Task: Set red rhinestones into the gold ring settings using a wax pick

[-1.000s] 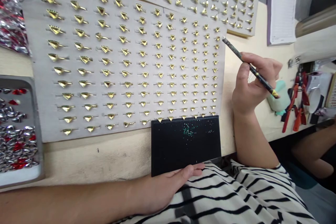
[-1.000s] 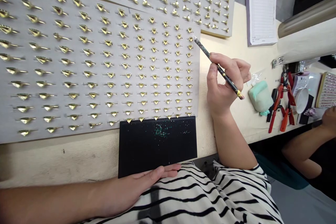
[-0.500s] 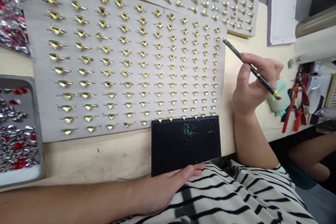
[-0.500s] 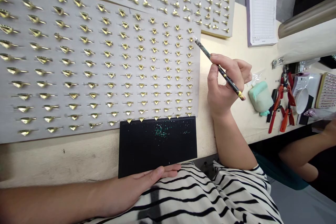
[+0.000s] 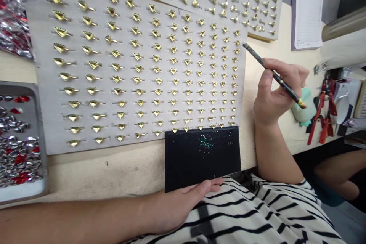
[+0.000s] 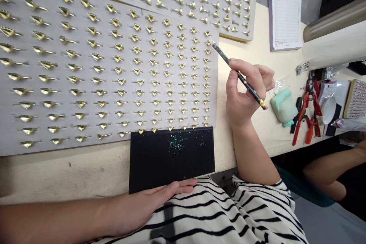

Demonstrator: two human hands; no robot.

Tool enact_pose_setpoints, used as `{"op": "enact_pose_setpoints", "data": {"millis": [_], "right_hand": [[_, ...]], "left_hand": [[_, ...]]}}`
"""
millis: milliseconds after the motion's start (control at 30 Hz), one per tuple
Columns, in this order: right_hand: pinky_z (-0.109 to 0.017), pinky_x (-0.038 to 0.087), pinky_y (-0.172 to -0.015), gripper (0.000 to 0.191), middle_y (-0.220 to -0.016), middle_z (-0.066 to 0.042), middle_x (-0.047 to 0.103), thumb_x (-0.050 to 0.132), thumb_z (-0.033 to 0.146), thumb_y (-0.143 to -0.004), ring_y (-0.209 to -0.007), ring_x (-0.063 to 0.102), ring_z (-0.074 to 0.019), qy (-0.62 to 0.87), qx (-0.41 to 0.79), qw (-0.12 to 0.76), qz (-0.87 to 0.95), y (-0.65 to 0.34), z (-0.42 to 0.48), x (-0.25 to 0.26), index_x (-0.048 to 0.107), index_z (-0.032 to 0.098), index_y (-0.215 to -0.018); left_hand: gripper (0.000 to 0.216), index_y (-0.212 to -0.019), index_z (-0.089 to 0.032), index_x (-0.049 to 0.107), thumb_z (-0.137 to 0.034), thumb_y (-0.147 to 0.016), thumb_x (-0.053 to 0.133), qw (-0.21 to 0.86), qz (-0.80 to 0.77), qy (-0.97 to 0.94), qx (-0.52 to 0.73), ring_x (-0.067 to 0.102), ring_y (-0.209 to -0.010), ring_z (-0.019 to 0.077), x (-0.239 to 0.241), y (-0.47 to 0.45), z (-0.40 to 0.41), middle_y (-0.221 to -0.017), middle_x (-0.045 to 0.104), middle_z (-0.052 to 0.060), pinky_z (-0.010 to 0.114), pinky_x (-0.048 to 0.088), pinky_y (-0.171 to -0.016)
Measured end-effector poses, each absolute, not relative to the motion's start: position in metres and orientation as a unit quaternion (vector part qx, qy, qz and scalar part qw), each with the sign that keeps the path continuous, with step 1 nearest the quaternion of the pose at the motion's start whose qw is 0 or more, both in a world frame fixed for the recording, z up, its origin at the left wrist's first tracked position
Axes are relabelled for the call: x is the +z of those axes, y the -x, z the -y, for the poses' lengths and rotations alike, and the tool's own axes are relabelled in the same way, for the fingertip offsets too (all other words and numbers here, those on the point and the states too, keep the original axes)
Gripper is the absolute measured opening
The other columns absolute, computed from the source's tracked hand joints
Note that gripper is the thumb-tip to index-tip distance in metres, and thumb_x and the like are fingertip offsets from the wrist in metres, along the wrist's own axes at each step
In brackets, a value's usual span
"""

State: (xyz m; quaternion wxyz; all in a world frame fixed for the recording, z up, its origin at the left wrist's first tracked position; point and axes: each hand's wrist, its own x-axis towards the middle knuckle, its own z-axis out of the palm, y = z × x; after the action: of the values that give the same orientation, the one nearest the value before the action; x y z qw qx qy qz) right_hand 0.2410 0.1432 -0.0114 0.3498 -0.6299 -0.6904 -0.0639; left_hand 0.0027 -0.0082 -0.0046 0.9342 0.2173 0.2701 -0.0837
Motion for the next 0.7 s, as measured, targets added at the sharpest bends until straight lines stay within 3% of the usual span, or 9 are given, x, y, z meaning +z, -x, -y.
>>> {"op": "enact_pose_setpoints", "data": {"millis": [500,700], "right_hand": [[-0.048,0.04,-0.099,0.021,-0.097,0.005,0.067,0.048,0.033,-0.089,-0.101,0.053,-0.0125,0.624,-0.083,0.347,0.695,-0.241,-0.1433,-0.0122,0.064,0.023,-0.099],[-0.043,0.042,-0.098,0.019,-0.098,0.006,0.067,0.051,0.03,-0.088,-0.102,0.052,-0.0119,0.619,-0.079,0.346,0.701,-0.2415,-0.1436,-0.0125,0.064,0.023,-0.098]], "left_hand": [[0.057,-0.13,-0.033,0.055,-0.065,-0.093,0.026,0.936,-0.272,-0.209,-0.074,0.03,-0.141,0.0149,-0.0048,-0.0039,0.011,-0.148,0.04,-0.01,0.031,0.011,-0.122],[0.06,-0.129,-0.033,0.055,-0.067,-0.092,0.023,0.934,-0.276,-0.215,-0.071,0.031,-0.141,0.014,-0.0054,-0.0059,0.0104,-0.147,0.041,-0.011,0.03,0.012,-0.122]]}}
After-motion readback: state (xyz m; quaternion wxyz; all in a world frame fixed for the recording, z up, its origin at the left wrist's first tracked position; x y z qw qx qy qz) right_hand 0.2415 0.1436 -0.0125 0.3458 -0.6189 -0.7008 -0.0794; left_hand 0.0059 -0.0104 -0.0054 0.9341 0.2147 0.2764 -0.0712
